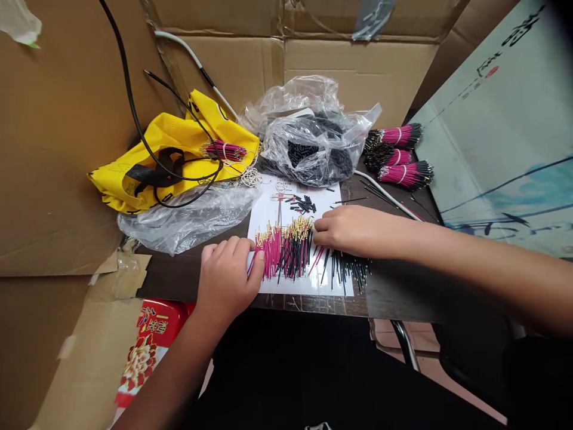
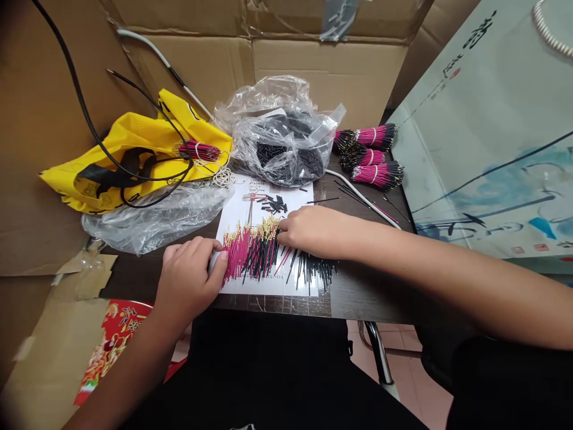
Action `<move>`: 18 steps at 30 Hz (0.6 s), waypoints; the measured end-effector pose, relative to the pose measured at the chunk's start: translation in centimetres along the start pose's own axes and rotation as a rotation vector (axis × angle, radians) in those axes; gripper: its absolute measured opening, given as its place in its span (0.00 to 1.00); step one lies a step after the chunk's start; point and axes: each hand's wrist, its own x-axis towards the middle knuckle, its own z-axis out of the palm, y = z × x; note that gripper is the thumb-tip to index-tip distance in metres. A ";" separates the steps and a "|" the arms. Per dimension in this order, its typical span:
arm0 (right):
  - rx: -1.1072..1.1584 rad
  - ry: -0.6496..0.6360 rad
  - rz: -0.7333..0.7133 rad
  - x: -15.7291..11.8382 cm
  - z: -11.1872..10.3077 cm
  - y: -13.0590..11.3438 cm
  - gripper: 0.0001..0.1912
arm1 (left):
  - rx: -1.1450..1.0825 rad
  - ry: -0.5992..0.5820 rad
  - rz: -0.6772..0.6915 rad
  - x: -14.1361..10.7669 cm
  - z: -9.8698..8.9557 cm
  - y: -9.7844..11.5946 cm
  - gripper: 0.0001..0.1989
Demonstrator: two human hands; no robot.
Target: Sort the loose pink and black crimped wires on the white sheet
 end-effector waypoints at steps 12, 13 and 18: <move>-0.138 -0.090 -0.094 2.0 0.9 -1.5 0.12 | -0.133 0.029 -0.088 -0.1 0.2 -0.5 0.11; -0.139 -0.105 -0.085 2.1 0.8 -1.6 0.12 | -0.147 0.033 -0.098 -0.1 0.2 -0.6 0.11; -0.144 -0.094 -0.124 2.1 0.5 -1.7 0.13 | -0.184 0.030 -0.121 -0.1 0.0 -0.8 0.11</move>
